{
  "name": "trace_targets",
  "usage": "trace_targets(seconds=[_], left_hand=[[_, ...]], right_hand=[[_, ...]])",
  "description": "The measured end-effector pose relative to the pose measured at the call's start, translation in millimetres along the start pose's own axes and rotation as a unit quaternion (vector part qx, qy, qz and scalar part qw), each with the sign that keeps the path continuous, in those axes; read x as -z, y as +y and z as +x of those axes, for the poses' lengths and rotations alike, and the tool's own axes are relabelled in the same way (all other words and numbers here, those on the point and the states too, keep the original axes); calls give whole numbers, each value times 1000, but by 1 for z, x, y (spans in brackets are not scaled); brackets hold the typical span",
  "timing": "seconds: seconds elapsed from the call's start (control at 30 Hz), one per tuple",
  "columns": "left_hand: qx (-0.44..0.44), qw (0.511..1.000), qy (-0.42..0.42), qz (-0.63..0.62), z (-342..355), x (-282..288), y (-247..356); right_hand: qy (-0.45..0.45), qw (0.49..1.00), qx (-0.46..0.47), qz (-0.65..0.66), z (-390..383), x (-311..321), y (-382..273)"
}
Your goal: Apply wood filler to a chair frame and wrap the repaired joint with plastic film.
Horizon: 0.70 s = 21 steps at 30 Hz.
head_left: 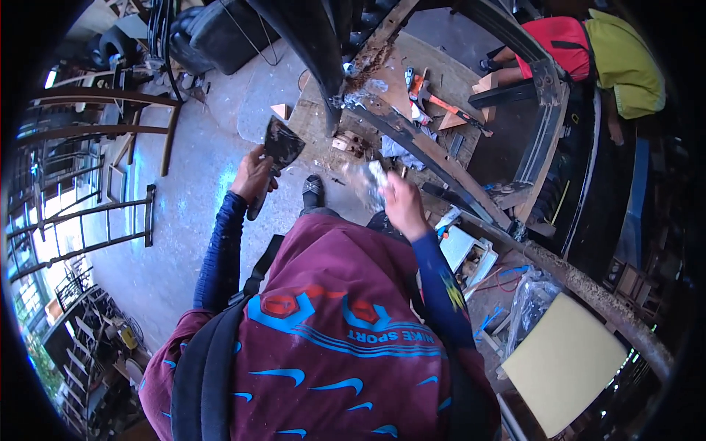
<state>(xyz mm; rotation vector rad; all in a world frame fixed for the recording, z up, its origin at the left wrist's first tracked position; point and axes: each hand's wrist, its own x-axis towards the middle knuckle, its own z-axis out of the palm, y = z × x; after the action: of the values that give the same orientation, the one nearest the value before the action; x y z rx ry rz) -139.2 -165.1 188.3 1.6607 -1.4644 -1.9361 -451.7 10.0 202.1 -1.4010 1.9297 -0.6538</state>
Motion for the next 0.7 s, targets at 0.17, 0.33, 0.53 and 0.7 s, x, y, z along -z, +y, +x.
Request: trace_targets(seconds=[0.17, 0.33, 0.53, 0.7], left_hand=[[-9, 998, -45, 50, -3, -29, 28], [-47, 998, -27, 42, -9, -18, 24], [-17, 1000, -8, -3, -3, 2, -6], [-32, 999, -33, -12, 0, 8, -8]], right_hand=[[39, 992, -117, 25, 66, -41, 117], [28, 979, -6, -201, 32, -14, 49], [196, 933, 242, -181, 7, 107, -176], [216, 907, 140, -333, 76, 97, -168]])
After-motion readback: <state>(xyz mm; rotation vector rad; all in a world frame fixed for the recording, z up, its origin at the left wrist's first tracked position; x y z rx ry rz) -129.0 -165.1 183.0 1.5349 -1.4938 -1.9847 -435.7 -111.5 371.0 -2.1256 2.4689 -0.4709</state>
